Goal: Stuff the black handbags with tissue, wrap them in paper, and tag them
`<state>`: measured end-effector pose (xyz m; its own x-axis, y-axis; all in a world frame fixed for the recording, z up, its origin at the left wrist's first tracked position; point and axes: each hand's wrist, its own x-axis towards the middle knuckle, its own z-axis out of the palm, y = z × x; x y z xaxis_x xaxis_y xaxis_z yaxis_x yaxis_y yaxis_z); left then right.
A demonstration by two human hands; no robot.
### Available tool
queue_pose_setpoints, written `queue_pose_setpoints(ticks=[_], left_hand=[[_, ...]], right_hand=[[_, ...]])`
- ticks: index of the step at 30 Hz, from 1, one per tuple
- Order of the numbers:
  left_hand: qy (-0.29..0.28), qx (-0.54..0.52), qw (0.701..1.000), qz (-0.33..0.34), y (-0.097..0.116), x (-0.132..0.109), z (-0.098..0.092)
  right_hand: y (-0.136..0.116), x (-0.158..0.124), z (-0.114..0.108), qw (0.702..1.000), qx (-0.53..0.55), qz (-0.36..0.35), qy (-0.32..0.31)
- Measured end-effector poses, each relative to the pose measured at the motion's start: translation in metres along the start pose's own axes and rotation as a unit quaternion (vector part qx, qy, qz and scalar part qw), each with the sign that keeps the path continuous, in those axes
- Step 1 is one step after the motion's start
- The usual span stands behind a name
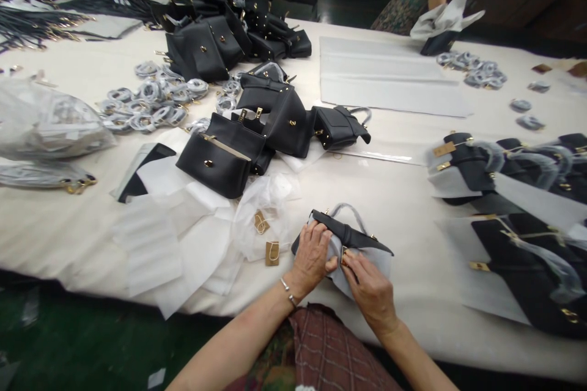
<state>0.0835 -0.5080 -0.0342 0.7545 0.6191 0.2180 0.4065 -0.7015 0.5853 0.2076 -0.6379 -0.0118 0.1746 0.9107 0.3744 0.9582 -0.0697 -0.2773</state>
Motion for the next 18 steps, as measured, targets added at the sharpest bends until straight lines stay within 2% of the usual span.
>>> queue_pose_setpoints(ticks=[4, 12, 14, 18], left_hand=[[-0.004, -0.014, 1.0, 0.008, -0.002, 0.002, -0.004], [-0.033, 0.023, 0.999, 0.037, -0.003, 0.003, -0.007], [-0.02, 0.044, 0.996, 0.072, -0.003, -0.001, -0.007], [-0.027, 0.051, 0.973, 0.226, -0.003, -0.009, -0.007]], right_hand=[[0.003, -0.001, 0.0, 1.0, -0.001, -0.013, -0.003], [0.018, 0.024, -0.005, 0.983, 0.054, 0.106, -0.138], [0.021, 0.026, -0.005, 0.979, 0.059, 0.116, -0.157], [0.026, 0.021, -0.006, 0.983, 0.09, 0.075, -0.143]])
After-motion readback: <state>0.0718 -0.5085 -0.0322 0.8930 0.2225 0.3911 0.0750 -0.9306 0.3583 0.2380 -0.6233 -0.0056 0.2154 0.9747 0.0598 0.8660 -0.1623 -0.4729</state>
